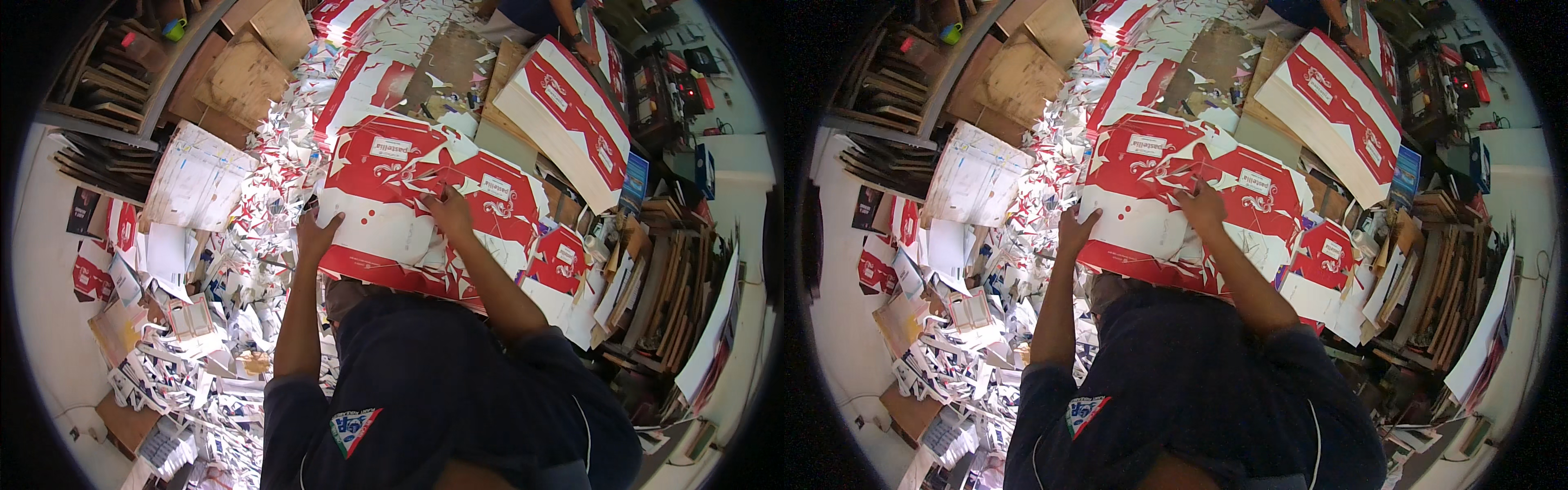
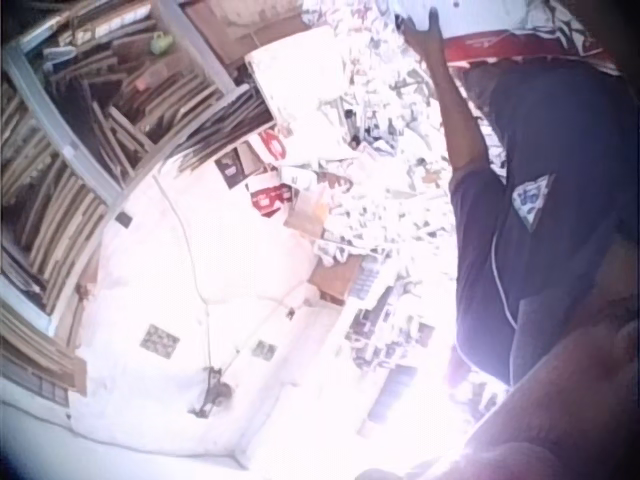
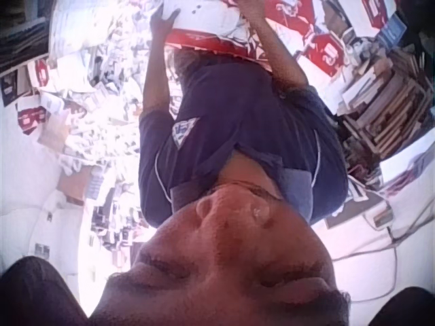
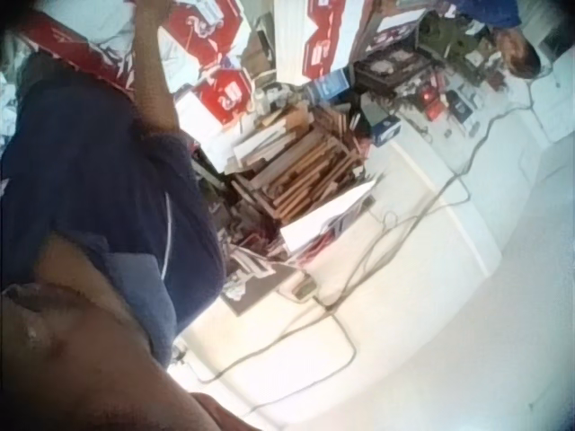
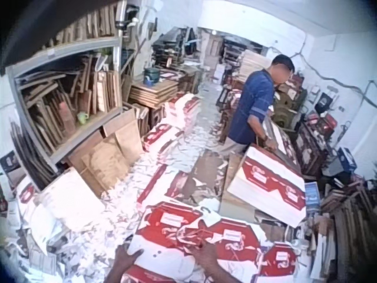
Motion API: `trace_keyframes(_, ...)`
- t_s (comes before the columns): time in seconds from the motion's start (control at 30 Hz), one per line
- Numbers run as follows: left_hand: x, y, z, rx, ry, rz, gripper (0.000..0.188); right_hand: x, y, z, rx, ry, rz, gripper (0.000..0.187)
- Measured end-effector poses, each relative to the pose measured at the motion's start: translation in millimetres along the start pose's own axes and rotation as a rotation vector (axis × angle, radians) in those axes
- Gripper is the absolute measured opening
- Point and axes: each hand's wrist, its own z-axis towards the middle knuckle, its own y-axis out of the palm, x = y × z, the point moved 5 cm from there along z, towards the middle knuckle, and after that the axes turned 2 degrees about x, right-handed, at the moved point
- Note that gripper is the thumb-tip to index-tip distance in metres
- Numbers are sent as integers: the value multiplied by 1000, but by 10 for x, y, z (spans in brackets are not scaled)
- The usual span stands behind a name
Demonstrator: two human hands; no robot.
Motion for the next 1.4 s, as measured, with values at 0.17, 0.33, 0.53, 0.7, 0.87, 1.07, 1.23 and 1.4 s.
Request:
trace_keyframes(0.17,-305,-45,142,-164,-111,-453,71,-1112,239,-828,19,-332,374,22)
trace_keyframes(0.33,-941,-362,118,-194,-149,-951,63,-1868,665,-1311,-353,-340,619,29)
trace_keyframes(0.53,-1591,-1434,-204,-36,-130,-788,56,-1980,1290,-1276,-596,-344,692,16)
trace_keyframes(0.7,-1449,-2039,-829,-16,-151,-904,53,-1933,1634,-1208,-802,-62,921,22)
trace_keyframes(0.87,-1155,-2152,-1588,166,-263,-1057,50,-2006,1705,-1189,-957,-69,902,26)
trace_keyframes(1.07,-815,-2129,-2374,435,-269,-1027,50,-1748,1680,-1195,-1026,-92,605,38)
trace_keyframes(1.23,-566,-2293,-2776,594,-168,-926,45,-1441,1681,-1284,-944,-179,156,32)
trace_keyframes(1.4,-374,-2601,-3085,732,-123,-825,41,-1328,1874,-1328,-1023,-164,387,22)
